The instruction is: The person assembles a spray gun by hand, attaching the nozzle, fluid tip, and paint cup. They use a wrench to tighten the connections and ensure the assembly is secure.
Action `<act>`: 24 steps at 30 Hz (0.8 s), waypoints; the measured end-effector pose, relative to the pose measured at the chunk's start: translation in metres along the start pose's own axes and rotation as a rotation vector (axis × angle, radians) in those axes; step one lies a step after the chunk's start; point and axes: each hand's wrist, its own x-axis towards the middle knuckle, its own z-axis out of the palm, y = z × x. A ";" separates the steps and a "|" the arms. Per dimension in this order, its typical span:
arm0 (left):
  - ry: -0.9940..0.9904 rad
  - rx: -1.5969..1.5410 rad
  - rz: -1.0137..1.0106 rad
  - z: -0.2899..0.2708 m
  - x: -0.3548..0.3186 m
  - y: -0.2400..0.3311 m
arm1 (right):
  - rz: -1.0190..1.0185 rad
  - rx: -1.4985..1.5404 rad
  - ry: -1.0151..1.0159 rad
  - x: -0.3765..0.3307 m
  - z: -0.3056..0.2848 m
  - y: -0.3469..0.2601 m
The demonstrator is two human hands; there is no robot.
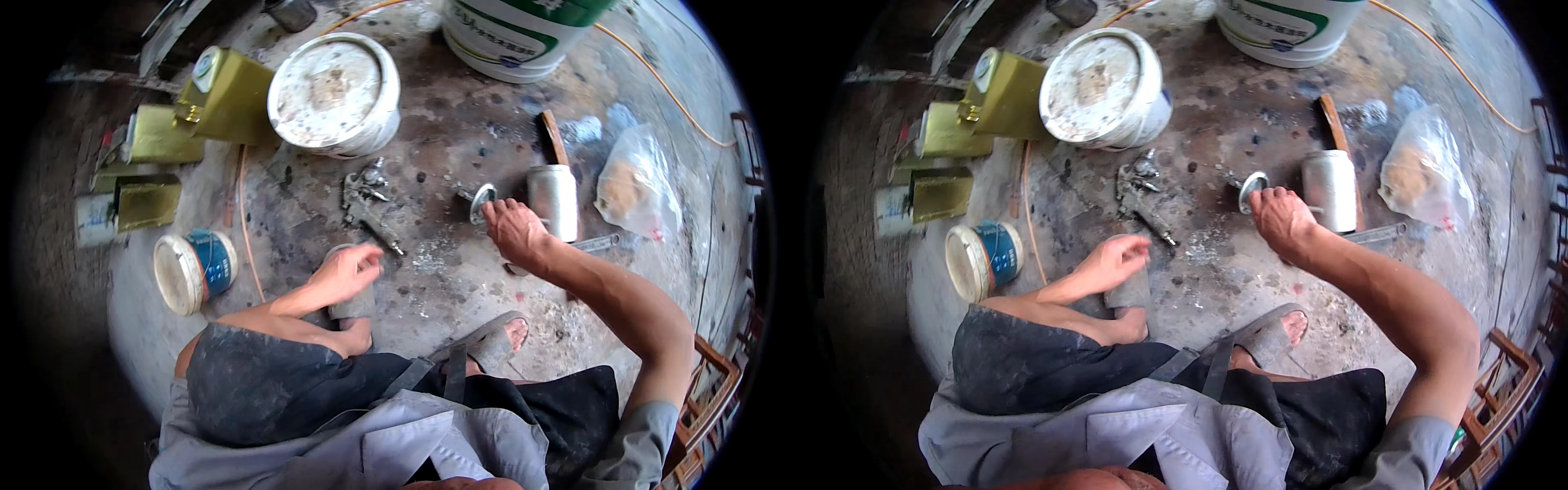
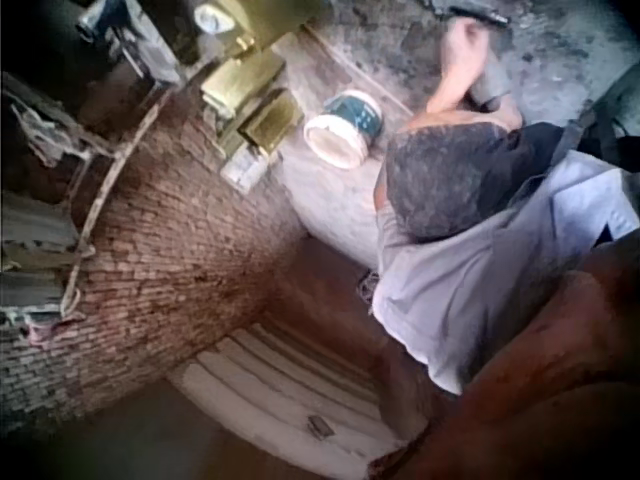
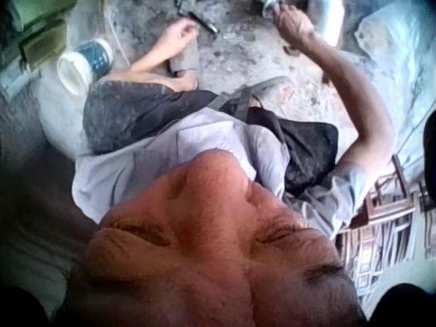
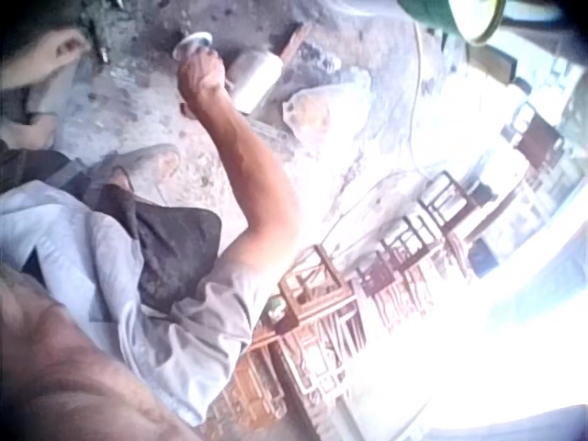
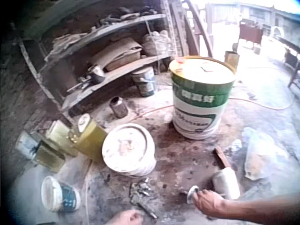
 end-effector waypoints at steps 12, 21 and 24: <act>0.546 0.189 -0.271 -0.023 0.117 -0.027 | 0.111 0.360 0.018 0.020 0.036 0.000; 0.256 -0.449 -0.182 -0.036 0.121 -0.015 | -0.018 0.761 0.380 -0.038 -0.007 -0.019; 0.285 -0.451 -0.114 -0.034 0.097 -0.010 | -0.114 0.730 0.517 -0.026 -0.021 -0.023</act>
